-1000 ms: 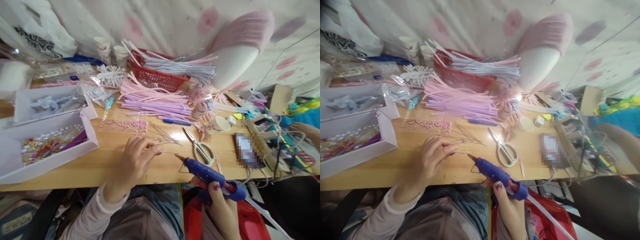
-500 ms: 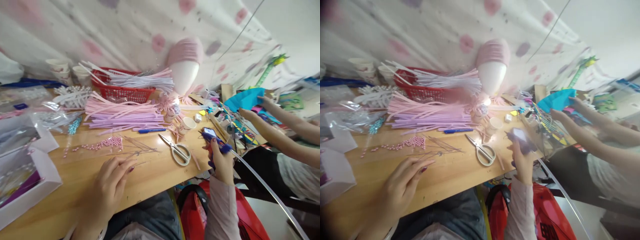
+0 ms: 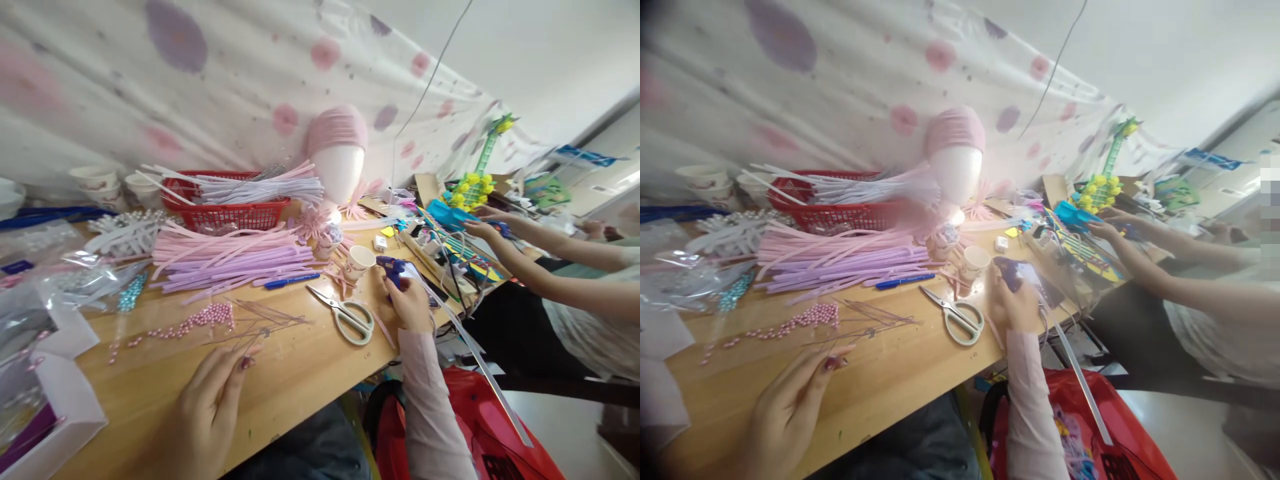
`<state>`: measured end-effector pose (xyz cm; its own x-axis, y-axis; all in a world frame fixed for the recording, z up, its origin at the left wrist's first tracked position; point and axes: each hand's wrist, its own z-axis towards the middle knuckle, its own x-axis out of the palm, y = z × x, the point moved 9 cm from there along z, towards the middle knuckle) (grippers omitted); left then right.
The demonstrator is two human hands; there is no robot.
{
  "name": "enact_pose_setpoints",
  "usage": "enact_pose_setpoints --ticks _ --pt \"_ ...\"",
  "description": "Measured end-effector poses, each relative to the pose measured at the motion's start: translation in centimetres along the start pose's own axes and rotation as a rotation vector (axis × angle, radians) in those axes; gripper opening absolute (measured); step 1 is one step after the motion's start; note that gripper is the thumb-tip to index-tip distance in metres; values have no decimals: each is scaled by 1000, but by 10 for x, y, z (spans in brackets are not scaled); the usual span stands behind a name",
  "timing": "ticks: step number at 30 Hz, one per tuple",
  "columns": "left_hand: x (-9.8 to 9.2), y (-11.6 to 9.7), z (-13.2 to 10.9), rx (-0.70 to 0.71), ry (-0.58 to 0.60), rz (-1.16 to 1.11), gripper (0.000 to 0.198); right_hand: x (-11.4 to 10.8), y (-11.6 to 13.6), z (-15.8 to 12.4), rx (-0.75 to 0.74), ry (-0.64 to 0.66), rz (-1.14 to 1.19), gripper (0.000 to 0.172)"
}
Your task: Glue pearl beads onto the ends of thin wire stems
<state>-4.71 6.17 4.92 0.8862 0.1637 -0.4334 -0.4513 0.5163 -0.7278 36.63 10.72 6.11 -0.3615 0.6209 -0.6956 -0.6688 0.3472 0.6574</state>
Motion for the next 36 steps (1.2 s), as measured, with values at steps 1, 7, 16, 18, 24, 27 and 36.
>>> enact_pose_setpoints --ticks 1,7,16,18,24,27,36 --pt "0 3 0 -65 -10 -37 20 -11 -1 -17 14 -51 -11 28" --pt "34 13 -1 -509 36 -562 34 -4 35 -138 -1 73 370 35" --pt "63 -7 -10 -794 97 -1156 35 79 151 -233 -140 985 973 28" --pt "66 -9 -12 -799 149 -1191 35 82 147 -233 -98 968 1024 28" --pt "74 -21 -8 -675 237 -1265 30 84 127 -233 -8 820 1050 23" --pt "67 -19 -9 -639 208 -1170 25 86 125 -229 16 828 1077 23" --pt "-64 4 21 -450 114 315 21 104 101 -205 -30 811 928 30"
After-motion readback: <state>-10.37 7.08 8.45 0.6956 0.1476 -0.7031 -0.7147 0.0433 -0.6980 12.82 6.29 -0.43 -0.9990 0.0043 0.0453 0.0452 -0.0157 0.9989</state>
